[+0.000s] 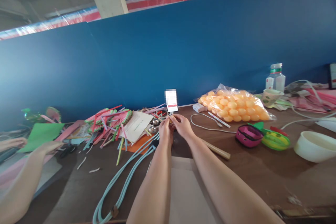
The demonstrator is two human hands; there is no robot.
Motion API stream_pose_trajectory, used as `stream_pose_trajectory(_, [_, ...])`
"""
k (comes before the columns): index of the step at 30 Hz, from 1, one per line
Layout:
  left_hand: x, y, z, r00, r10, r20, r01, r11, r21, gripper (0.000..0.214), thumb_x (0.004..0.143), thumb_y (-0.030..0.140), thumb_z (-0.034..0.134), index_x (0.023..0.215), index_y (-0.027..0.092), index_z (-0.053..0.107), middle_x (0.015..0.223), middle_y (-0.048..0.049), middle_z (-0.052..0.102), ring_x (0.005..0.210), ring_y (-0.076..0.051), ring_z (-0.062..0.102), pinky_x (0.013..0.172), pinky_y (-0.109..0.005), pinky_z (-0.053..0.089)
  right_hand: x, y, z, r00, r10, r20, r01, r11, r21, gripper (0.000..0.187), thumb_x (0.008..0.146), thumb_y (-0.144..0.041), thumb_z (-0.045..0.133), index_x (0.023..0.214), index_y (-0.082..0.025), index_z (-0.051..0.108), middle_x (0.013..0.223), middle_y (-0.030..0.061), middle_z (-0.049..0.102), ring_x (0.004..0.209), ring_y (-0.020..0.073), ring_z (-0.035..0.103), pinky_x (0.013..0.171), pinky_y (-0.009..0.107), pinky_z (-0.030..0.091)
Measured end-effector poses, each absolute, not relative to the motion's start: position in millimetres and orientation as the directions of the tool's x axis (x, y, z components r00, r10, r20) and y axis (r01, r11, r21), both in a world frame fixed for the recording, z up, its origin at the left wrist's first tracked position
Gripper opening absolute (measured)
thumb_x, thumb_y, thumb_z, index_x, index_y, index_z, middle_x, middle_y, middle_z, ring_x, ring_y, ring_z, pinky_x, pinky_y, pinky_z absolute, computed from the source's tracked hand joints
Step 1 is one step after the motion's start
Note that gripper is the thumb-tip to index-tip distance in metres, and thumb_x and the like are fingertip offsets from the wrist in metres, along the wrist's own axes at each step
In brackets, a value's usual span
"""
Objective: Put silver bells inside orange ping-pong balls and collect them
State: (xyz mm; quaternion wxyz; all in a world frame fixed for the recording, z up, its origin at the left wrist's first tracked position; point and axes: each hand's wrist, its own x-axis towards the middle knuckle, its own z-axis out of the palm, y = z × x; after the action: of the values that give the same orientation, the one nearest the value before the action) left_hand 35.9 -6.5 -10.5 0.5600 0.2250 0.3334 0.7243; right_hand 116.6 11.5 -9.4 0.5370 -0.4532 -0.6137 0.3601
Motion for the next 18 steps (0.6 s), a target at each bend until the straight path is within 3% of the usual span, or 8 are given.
stream_pose_trajectory(5, [37.0, -7.4, -9.5, -0.269, 0.962, -0.053, -0.656, -0.142, 0.741, 0.029, 0.07, 0.033, 0.076, 0.087, 0.011, 0.065, 0.082, -0.0103, 0.07, 0.073, -0.019, 0.067, 0.068, -0.029, 0.051, 116.7, 12.4, -13.7, 0.017, 0.93, 0.367, 0.196, 0.357, -0.913, 0.032, 0.086, -0.038, 0.061, 0.112, -0.023, 0.069, 0.107, 0.006, 0.073, 0.096, 0.0201, 0.068, 0.088, 0.033, 0.052])
stream_pose_trajectory(18, [36.7, -6.2, -9.8, -0.28, 0.958, -0.059, -0.652, -0.144, 0.744, 0.032, 0.07, 0.033, 0.077, 0.09, 0.012, 0.065, 0.079, -0.0078, 0.069, 0.068, -0.017, 0.066, 0.064, -0.028, 0.05, 116.2, 14.2, -14.7, 0.005, 0.933, 0.361, 0.167, 0.355, -0.92, 0.028, 0.086, -0.039, 0.061, 0.106, -0.022, 0.071, 0.108, 0.0061, 0.073, 0.095, 0.0198, 0.069, 0.088, 0.032, 0.053])
